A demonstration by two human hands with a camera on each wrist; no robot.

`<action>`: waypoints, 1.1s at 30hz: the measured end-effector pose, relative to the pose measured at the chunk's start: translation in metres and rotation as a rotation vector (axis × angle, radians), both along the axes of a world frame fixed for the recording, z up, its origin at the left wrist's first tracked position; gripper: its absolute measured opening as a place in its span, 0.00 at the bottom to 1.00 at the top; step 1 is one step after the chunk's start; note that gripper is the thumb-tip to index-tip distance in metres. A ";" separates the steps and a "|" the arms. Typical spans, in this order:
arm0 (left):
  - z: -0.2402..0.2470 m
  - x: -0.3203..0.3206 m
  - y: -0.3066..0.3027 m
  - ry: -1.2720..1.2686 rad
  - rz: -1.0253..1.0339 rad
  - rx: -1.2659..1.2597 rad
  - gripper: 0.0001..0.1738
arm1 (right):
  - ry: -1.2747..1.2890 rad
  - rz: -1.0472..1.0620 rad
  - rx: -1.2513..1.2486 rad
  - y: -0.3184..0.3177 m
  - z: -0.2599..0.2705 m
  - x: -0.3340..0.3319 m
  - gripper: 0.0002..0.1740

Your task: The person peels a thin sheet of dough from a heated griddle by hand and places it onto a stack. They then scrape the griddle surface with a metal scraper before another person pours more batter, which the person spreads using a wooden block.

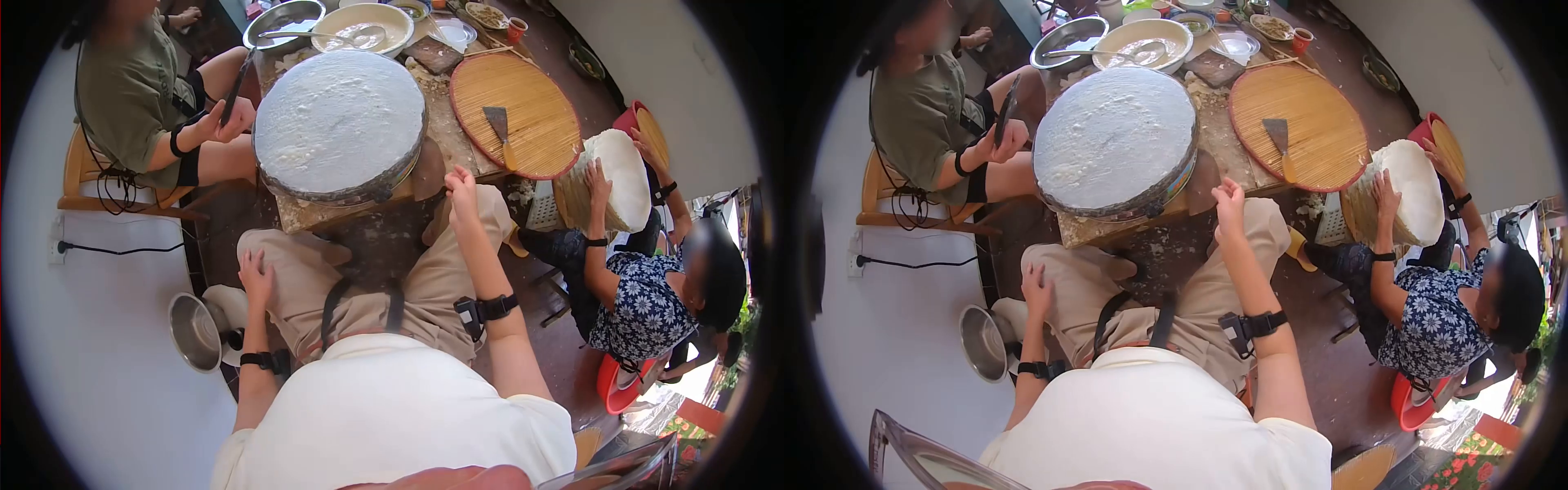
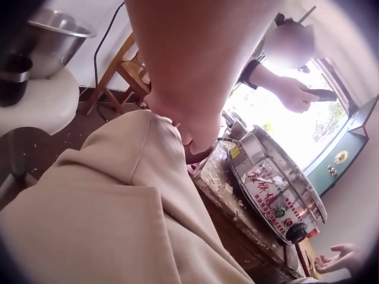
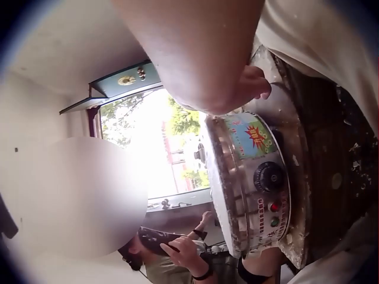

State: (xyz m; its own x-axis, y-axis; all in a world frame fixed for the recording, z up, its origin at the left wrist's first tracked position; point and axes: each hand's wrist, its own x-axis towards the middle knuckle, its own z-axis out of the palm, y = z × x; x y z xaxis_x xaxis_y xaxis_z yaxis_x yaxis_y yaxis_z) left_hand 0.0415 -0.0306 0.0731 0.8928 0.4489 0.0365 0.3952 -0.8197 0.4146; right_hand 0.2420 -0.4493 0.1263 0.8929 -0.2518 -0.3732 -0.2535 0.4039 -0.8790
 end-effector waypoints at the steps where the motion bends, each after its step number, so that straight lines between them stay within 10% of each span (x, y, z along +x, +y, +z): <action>1: 0.006 0.000 0.003 0.047 0.012 -0.041 0.23 | 0.282 0.000 0.064 -0.001 -0.034 0.007 0.22; 5: 0.042 0.004 0.001 -0.016 0.005 -0.174 0.18 | 0.497 0.065 0.110 -0.001 -0.116 0.026 0.23; 18: 0.129 0.033 -0.119 -0.184 -0.612 -0.377 0.15 | 0.260 -0.024 0.119 -0.057 -0.107 0.032 0.08; 26: 0.132 0.054 -0.143 -0.206 -0.764 -0.541 0.14 | -0.337 0.079 0.240 -0.043 0.049 -0.054 0.18; 33: 0.176 0.064 -0.167 -0.470 -0.691 -0.427 0.09 | -0.268 0.029 -0.157 0.015 0.100 -0.078 0.24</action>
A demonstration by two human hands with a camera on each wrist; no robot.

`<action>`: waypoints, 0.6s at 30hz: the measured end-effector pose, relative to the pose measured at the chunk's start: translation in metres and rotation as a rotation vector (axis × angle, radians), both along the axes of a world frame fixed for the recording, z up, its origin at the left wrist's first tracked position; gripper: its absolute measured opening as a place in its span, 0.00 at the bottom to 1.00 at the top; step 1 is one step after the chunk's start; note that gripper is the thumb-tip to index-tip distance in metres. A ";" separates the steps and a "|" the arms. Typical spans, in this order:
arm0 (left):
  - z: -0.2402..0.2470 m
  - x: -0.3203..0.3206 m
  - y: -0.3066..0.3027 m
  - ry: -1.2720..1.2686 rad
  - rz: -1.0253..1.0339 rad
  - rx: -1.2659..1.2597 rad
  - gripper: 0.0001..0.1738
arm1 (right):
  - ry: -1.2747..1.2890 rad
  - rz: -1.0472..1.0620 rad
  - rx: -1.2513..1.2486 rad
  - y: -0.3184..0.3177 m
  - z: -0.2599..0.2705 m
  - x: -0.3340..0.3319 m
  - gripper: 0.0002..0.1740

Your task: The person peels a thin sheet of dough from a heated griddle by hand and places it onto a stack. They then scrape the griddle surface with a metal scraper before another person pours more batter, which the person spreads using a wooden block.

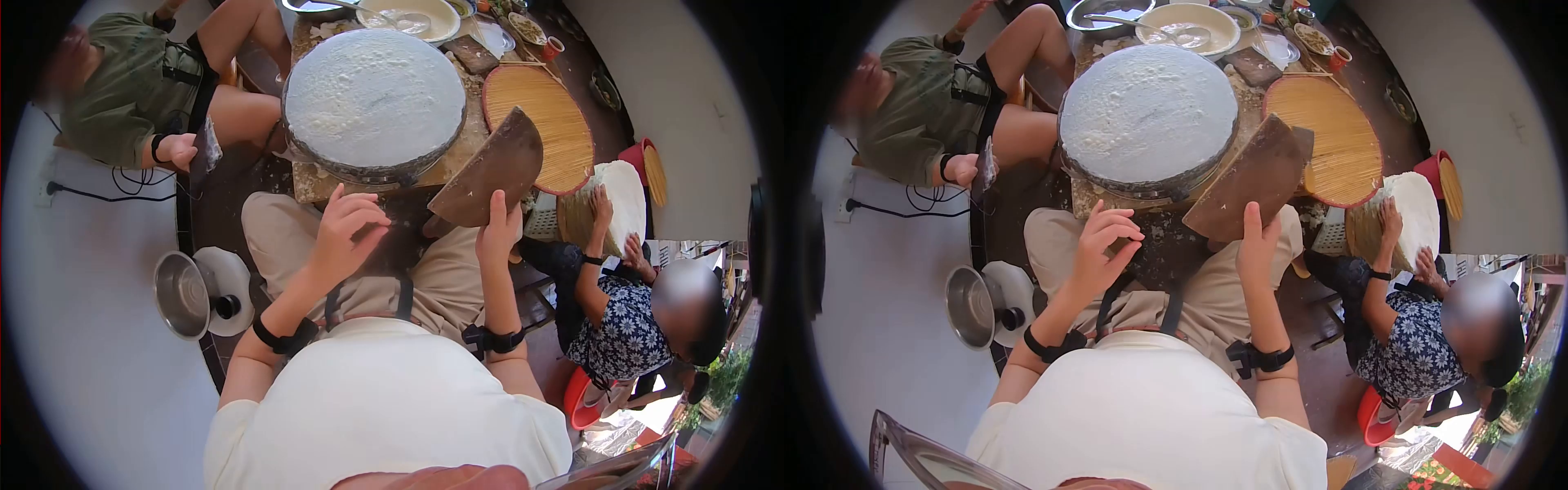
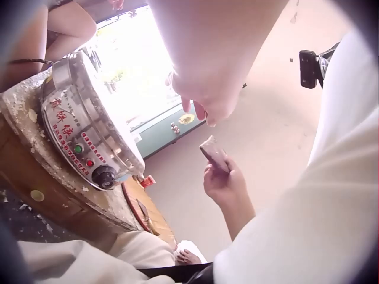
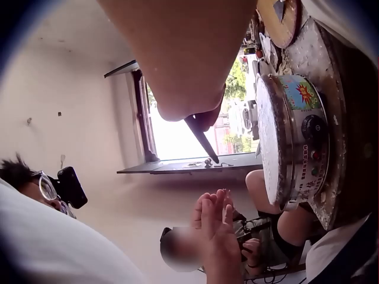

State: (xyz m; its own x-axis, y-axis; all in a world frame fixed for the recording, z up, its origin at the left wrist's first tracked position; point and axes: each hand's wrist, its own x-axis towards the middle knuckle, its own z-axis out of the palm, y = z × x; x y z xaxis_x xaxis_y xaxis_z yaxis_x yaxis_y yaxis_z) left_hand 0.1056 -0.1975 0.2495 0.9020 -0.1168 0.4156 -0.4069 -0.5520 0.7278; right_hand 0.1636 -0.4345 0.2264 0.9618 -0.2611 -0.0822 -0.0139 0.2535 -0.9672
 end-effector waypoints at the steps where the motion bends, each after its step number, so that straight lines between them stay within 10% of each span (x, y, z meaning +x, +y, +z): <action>1: 0.007 0.001 -0.003 -0.058 0.045 -0.002 0.09 | -0.038 0.043 -0.103 0.011 0.000 -0.006 0.25; 18: 0.008 0.003 -0.009 -0.224 0.276 -0.002 0.09 | -0.315 0.334 -0.227 0.078 0.013 -0.042 0.17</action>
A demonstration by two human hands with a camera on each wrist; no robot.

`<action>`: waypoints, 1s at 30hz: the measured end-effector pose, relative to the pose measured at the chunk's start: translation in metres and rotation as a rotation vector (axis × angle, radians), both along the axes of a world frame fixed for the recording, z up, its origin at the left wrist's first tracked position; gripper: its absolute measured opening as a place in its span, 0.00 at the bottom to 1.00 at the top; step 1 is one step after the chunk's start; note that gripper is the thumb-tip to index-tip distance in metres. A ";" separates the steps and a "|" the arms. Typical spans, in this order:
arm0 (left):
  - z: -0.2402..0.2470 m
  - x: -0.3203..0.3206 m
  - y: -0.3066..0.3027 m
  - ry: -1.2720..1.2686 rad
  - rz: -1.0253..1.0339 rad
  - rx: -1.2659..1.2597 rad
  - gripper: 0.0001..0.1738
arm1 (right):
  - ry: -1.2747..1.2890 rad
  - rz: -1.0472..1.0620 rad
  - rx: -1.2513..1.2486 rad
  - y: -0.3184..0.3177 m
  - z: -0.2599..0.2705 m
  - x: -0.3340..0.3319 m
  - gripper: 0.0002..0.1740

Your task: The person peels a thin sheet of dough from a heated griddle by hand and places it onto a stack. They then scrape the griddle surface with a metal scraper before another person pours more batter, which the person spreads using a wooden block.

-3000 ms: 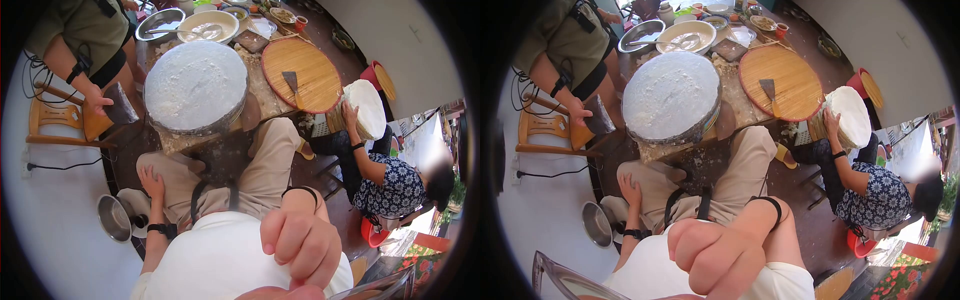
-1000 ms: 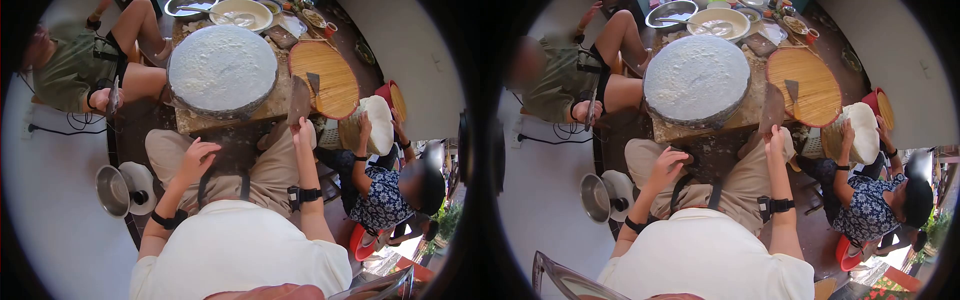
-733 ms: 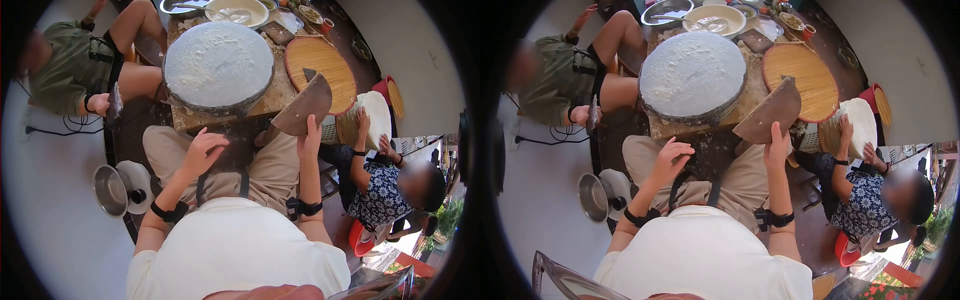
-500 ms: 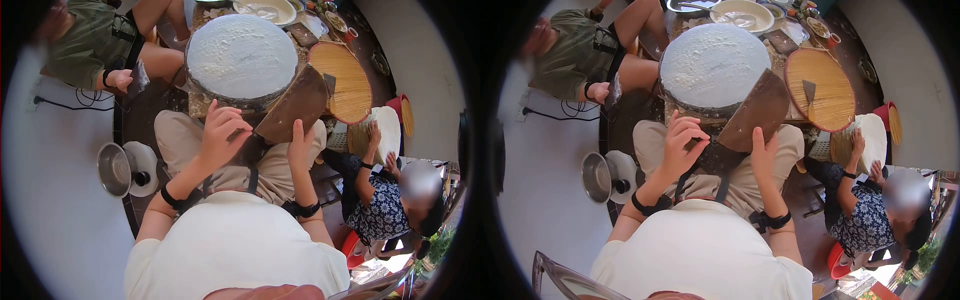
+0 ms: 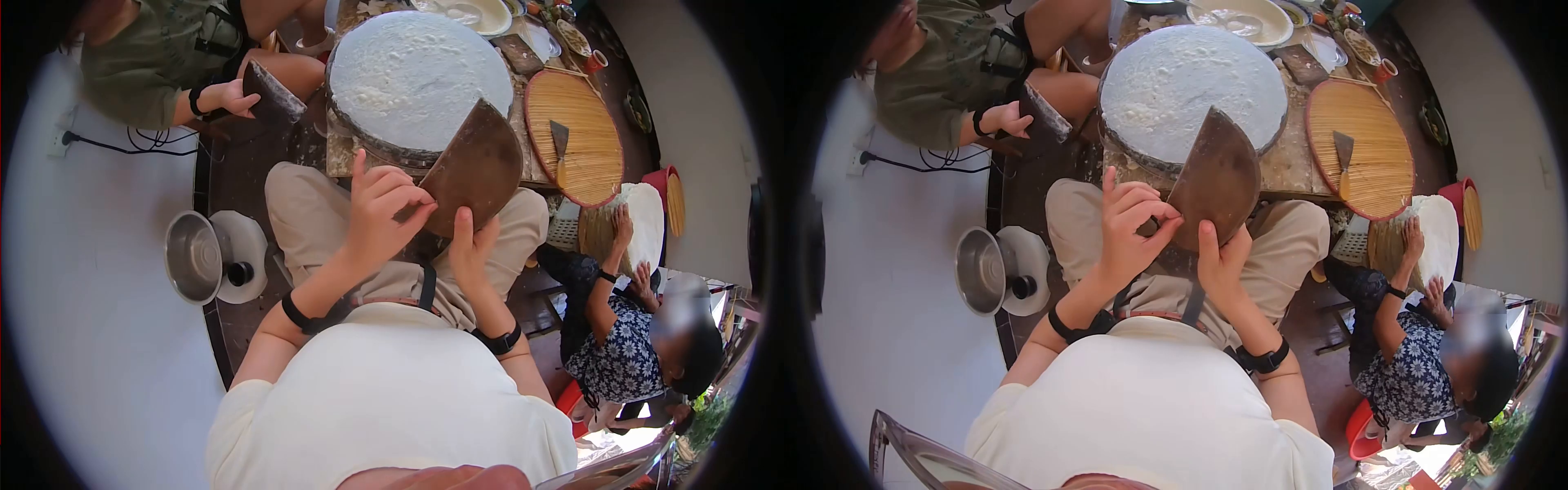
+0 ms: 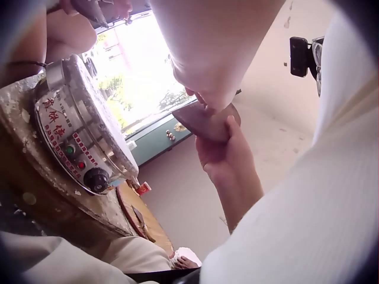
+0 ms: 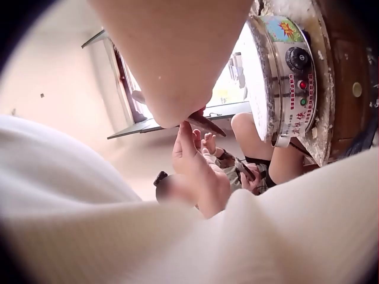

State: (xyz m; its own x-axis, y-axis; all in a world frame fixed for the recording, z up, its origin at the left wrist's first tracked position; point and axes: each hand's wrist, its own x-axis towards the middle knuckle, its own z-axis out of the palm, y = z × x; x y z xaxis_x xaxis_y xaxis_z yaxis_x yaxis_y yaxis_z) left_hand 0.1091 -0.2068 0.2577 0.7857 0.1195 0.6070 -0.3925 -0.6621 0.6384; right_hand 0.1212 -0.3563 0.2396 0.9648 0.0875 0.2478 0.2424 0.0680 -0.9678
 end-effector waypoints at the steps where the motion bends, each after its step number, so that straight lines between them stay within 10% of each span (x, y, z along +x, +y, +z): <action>1: 0.000 0.000 -0.001 0.003 -0.002 0.000 0.09 | -0.009 0.005 -0.017 0.000 0.002 0.000 0.16; 15: 0.009 -0.012 0.016 0.122 -0.088 -0.271 0.07 | 0.506 -0.123 0.438 -0.014 -0.006 0.017 0.28; 22: 0.120 -0.041 0.044 0.233 -1.141 -0.737 0.07 | 0.539 -0.065 0.504 -0.039 -0.026 0.021 0.29; 30: 0.136 -0.062 0.018 0.285 -1.398 -0.873 0.04 | 0.541 -0.049 0.477 -0.051 -0.023 0.010 0.31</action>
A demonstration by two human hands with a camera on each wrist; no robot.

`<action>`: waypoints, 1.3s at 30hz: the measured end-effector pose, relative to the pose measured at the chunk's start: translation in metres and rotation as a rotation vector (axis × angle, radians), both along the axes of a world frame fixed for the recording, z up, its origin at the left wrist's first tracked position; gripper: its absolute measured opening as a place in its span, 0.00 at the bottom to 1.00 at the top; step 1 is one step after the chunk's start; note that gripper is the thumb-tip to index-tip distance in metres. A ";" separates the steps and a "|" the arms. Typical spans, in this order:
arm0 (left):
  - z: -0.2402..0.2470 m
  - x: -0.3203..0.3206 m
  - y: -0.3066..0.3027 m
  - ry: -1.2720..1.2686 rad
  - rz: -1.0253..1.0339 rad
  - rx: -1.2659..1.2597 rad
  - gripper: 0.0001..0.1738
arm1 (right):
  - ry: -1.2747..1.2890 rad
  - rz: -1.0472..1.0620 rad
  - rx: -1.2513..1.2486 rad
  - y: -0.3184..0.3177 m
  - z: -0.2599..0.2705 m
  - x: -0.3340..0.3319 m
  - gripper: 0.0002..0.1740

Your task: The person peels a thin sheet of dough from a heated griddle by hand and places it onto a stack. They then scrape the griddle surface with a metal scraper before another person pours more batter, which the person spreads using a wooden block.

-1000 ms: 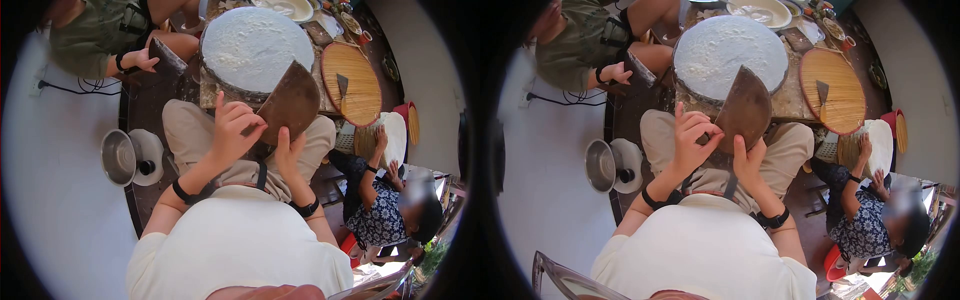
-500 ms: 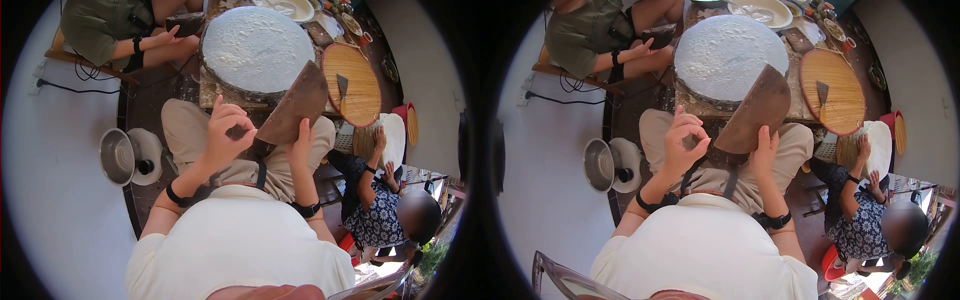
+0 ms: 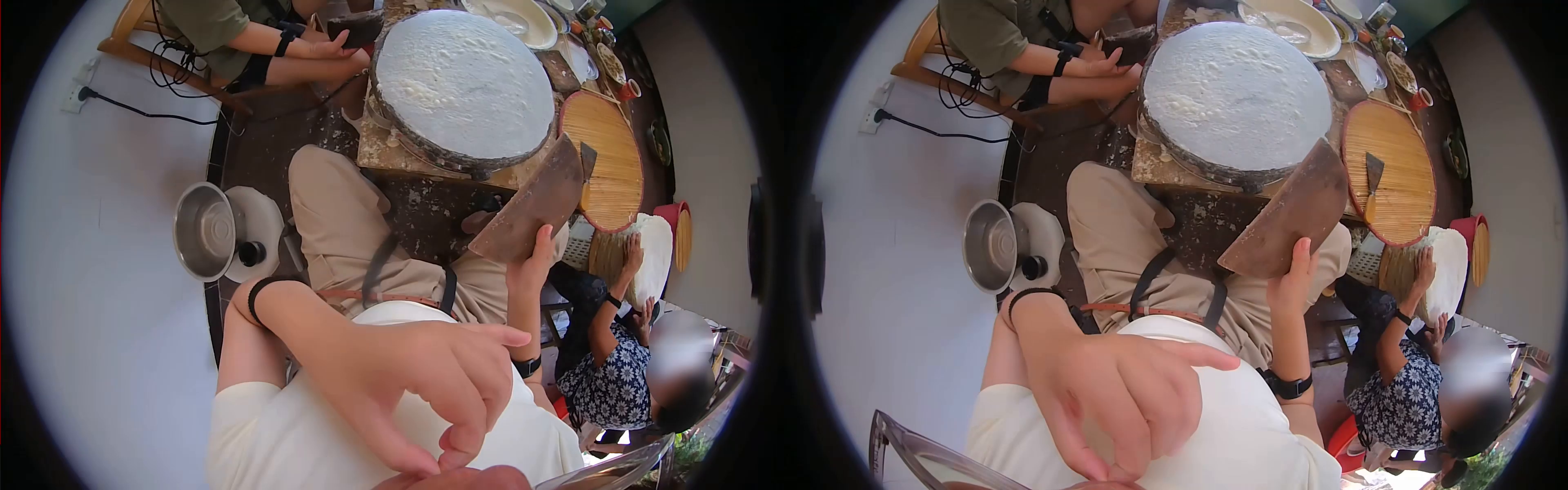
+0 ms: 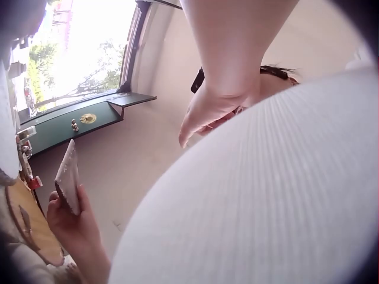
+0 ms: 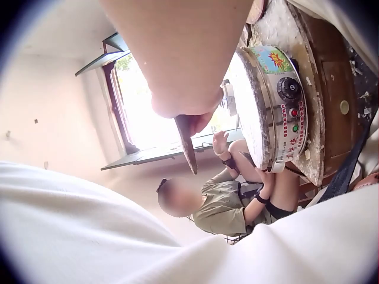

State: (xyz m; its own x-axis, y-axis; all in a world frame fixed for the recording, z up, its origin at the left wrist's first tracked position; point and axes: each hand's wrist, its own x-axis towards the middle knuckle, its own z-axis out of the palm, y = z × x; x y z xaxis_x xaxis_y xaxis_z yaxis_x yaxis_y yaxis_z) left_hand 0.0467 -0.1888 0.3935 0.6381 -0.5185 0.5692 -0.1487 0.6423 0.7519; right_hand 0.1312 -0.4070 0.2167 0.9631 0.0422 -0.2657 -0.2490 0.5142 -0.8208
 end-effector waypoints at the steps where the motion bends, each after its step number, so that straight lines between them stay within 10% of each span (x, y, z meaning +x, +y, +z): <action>1: -0.001 0.000 -0.001 -0.012 0.004 -0.025 0.04 | 0.011 -0.022 -0.021 0.000 0.002 -0.001 0.32; 31: -0.008 -0.025 0.019 -0.006 0.063 -0.387 0.12 | 0.019 -0.145 0.086 -0.089 -0.079 0.042 0.27; 36: -0.070 0.006 0.059 -0.064 0.743 -0.114 0.04 | 0.101 -0.101 0.386 -0.159 -0.149 0.048 0.21; 39: -0.153 0.041 0.118 0.116 1.468 0.654 0.05 | 0.105 -0.118 0.415 -0.158 -0.168 0.035 0.20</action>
State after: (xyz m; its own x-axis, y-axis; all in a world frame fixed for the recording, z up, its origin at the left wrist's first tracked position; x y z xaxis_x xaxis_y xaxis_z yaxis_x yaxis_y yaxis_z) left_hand 0.0872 -0.0705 0.2403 0.7998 0.4266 0.4223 -0.2414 -0.4156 0.8769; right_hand 0.1658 -0.5652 0.0485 0.9366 0.0572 -0.3458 -0.2396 0.8246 -0.5125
